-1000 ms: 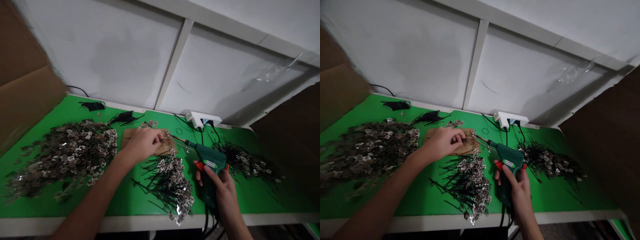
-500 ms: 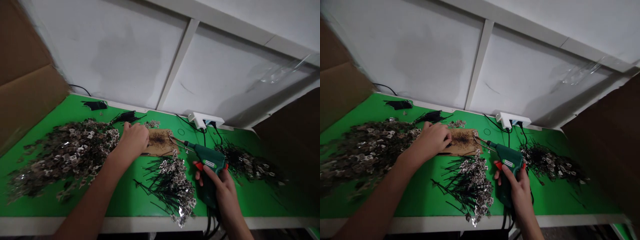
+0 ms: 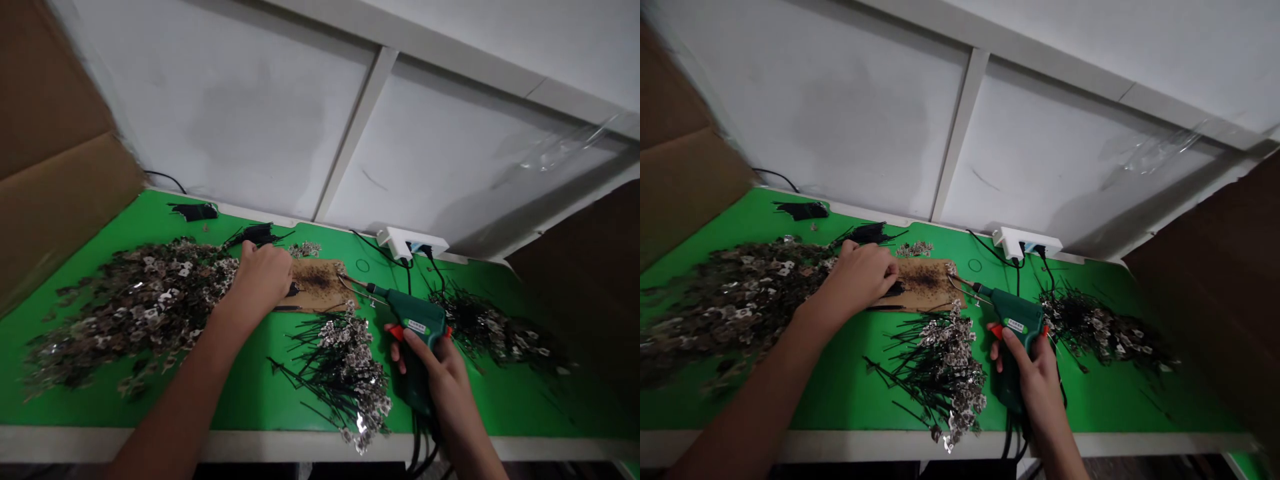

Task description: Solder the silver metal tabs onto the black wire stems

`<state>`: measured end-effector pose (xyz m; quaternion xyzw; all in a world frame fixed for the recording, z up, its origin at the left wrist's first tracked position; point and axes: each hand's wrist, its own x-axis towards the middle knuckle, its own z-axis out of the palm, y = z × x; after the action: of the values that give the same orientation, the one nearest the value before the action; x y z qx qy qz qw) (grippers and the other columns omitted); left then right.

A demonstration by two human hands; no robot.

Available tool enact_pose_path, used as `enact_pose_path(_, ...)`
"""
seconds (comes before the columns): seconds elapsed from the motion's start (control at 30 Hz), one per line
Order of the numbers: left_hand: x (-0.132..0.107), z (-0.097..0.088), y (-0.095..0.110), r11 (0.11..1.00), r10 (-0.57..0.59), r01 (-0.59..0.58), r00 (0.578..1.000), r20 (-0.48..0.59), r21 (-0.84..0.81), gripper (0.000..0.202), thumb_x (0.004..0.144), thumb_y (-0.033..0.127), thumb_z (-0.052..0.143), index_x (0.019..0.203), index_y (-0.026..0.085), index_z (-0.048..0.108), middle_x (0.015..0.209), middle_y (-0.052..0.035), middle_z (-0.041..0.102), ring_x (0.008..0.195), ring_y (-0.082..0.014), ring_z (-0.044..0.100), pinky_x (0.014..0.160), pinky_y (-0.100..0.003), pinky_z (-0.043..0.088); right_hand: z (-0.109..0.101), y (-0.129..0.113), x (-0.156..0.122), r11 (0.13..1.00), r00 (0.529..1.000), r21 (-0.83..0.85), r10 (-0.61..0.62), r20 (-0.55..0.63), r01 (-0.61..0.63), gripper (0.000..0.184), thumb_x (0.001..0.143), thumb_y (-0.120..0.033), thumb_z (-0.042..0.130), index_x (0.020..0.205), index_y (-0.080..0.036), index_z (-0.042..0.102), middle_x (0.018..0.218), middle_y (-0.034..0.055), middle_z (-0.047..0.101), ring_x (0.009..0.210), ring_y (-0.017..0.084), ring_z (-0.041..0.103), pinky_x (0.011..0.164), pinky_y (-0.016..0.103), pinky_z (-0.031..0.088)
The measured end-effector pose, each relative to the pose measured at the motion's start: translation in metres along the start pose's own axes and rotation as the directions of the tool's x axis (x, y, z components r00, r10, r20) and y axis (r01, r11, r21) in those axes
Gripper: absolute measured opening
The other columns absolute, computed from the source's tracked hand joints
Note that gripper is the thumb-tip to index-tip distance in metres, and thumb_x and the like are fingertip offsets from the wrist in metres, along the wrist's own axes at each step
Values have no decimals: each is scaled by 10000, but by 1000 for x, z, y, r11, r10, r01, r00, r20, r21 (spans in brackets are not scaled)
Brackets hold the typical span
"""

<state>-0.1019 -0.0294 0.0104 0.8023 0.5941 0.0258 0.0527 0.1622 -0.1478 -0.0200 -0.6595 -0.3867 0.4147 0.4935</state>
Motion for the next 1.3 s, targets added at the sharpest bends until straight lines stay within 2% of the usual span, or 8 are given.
enact_pose_path(0.23, 1, 9, 2, 997, 71, -70, 996, -46, 22, 185, 873, 139, 529, 776, 157, 685, 927, -134, 723, 1031, -317, 621, 861, -443, 394, -1, -1, 0, 1000, 1000, -13, 15, 2, -15, 328, 822, -496, 753, 888, -175, 734, 627, 17, 636, 536, 136, 498, 519, 254, 388)
enact_pose_path(0.43, 2, 8, 5, 996, 83, -82, 995, -45, 34, 156, 867, 133, 541, 788, 154, 674, 932, -144, 718, 1009, -310, 621, 844, -427, 425, 0, 3, 0, 1000, 1000, 9, -23, -9, 23, 317, 805, -483, 775, 897, -184, 726, 634, 24, 659, 529, 139, 509, 514, 259, 391)
enact_pose_path(0.63, 9, 11, 10, 997, 64, -67, 993, -100, -24, 217, 942, 149, 454, 983, 125, 665, 967, -130, 712, 965, -285, 662, 811, -397, 466, 0, 4, -2, 998, 999, 36, -43, -14, 43, 284, 832, -461, 760, 915, -191, 731, 635, 16, 661, 526, 131, 513, 517, 253, 386)
enact_pose_path(0.8, 20, 21, 24, 968, 198, -217, 969, -147, -123, 191, 969, 126, 474, 1002, 137, 661, 1005, -101, 714, 988, -235, 655, 852, -332, 484, 0, 2, -2, 1000, 1000, 13, -22, -22, 23, 314, 835, -482, 750, 910, -178, 737, 626, 20, 649, 513, 133, 487, 479, 256, 353)
enact_pose_path(0.97, 24, 30, 34, 948, 272, -297, 943, -194, -113, 194, 962, 97, 492, 989, 139, 679, 1053, -109, 711, 1043, -250, 639, 912, -372, 476, 2, 0, 0, 999, 999, -7, -35, -24, 35, 329, 822, -502, 755, 890, -180, 745, 630, 28, 656, 519, 136, 493, 492, 258, 367)
enact_pose_path(1.13, 23, 35, 41, 943, 276, -305, 941, -198, -133, 219, 975, 117, 487, 1003, 170, 697, 1005, -92, 711, 1008, -254, 649, 885, -391, 463, 1, 2, 0, 999, 999, 29, -42, -27, 43, 320, 811, -493, 765, 891, -183, 742, 620, 27, 657, 517, 138, 508, 521, 263, 395)
enact_pose_path(1.3, 24, 40, 47, 945, 223, -272, 942, -250, -179, 219, 977, 132, 500, 1007, 186, 711, 985, -81, 709, 974, -245, 647, 855, -381, 441, 1, 3, -5, 994, 994, 112, 12, -112, 0, 282, 787, -465, 791, 808, -206, 680, 604, 17, 656, 497, 130, 487, 479, 251, 368)
